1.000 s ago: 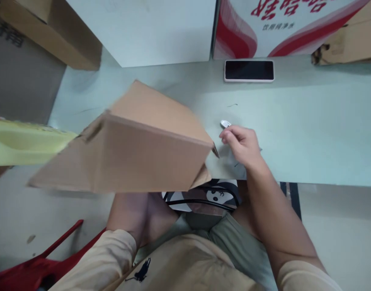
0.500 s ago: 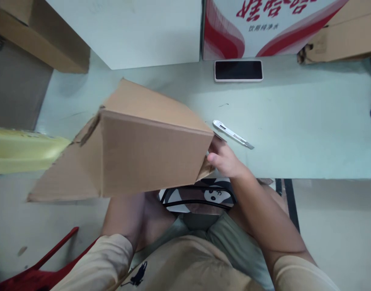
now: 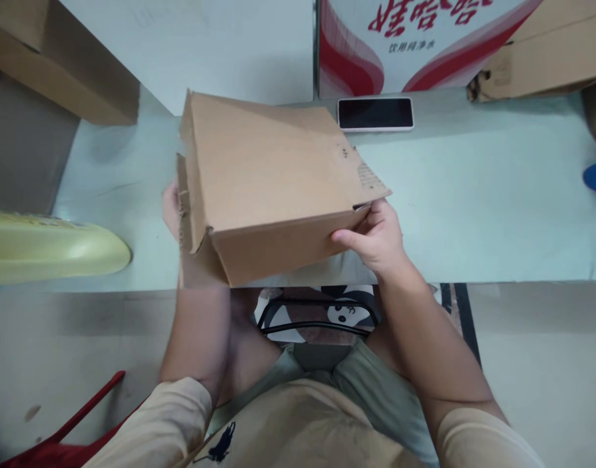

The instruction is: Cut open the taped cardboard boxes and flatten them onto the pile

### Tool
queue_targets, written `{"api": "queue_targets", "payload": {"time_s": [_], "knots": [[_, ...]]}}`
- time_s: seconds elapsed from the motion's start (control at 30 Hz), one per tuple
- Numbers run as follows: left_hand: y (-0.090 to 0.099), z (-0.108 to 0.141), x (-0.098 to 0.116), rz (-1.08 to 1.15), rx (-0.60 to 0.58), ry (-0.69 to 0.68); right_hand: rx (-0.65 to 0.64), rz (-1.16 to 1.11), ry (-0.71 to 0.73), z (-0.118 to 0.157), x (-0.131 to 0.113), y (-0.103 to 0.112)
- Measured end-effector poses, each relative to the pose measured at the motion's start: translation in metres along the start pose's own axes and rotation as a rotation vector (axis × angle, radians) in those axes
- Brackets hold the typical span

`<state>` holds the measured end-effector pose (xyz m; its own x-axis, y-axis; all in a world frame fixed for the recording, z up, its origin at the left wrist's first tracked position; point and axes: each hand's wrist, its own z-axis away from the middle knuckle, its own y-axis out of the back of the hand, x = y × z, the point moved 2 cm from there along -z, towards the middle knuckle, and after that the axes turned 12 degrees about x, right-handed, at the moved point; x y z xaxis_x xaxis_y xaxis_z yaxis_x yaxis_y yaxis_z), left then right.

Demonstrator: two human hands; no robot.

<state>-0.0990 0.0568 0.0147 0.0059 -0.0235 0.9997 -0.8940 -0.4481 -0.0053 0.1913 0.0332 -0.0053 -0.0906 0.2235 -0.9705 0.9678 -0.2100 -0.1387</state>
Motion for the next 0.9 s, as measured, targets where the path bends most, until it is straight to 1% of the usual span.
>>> {"api": "queue_targets", "payload": {"time_s": [0.07,0.1,0.13,0.17,0.23,0.27,0.33,0.4,0.43,0.47,0.53,0.57,0.6,0.63,0.7,0.77,0.87,0.9], "knots": [[0.001,-0.004,-0.005,0.163,0.073,0.081,0.086,0.023,0.084,-0.003,0.003,0.002],[0.002,-0.005,-0.007,0.22,0.113,0.076,0.134,0.038,0.122,-0.004,0.004,0.002],[0.003,-0.006,-0.008,0.236,0.149,0.032,0.177,0.054,0.15,-0.005,0.004,0.003],[0.005,-0.006,-0.008,0.223,0.182,-0.034,0.217,0.071,0.164,-0.006,0.005,0.003],[0.008,-0.003,-0.005,0.133,0.224,-0.214,0.278,0.101,0.153,-0.007,0.006,0.002],[0.009,0.0,-0.002,0.071,0.209,-0.314,0.294,0.114,0.137,-0.007,0.006,0.001],[0.008,0.008,0.006,-0.052,0.108,-0.498,0.305,0.139,0.112,-0.008,0.007,-0.001],[0.004,0.016,0.012,-0.15,0.018,-0.632,0.299,0.168,0.114,-0.008,0.006,-0.003],[0.002,0.019,0.015,-0.178,0.016,-0.701,0.295,0.185,0.119,-0.009,0.006,-0.004],[0.001,0.022,0.018,-0.183,0.05,-0.784,0.292,0.199,0.124,-0.009,0.006,-0.004],[0.0,0.028,0.024,-0.119,0.162,-0.941,0.303,0.222,0.131,-0.008,0.006,-0.005],[-0.001,0.031,0.026,-0.07,0.189,-0.975,0.313,0.231,0.133,-0.008,0.006,-0.005],[-0.002,0.034,0.029,-0.027,0.18,-0.963,0.321,0.238,0.135,-0.007,0.006,-0.005],[-0.003,0.036,0.031,-0.005,0.139,-0.907,0.327,0.245,0.141,-0.006,0.006,-0.005],[-0.008,0.039,0.033,-0.031,0.023,-0.74,0.321,0.257,0.154,-0.005,0.005,-0.006],[-0.01,0.04,0.033,-0.111,-0.044,-0.593,0.312,0.248,0.145,-0.004,0.004,-0.007],[-0.011,0.038,0.024,-0.202,-0.078,-0.396,0.299,0.21,0.079,-0.004,0.001,-0.009],[-0.012,0.036,0.019,-0.206,-0.113,-0.329,0.289,0.204,0.06,-0.005,0.0,-0.01]]}}
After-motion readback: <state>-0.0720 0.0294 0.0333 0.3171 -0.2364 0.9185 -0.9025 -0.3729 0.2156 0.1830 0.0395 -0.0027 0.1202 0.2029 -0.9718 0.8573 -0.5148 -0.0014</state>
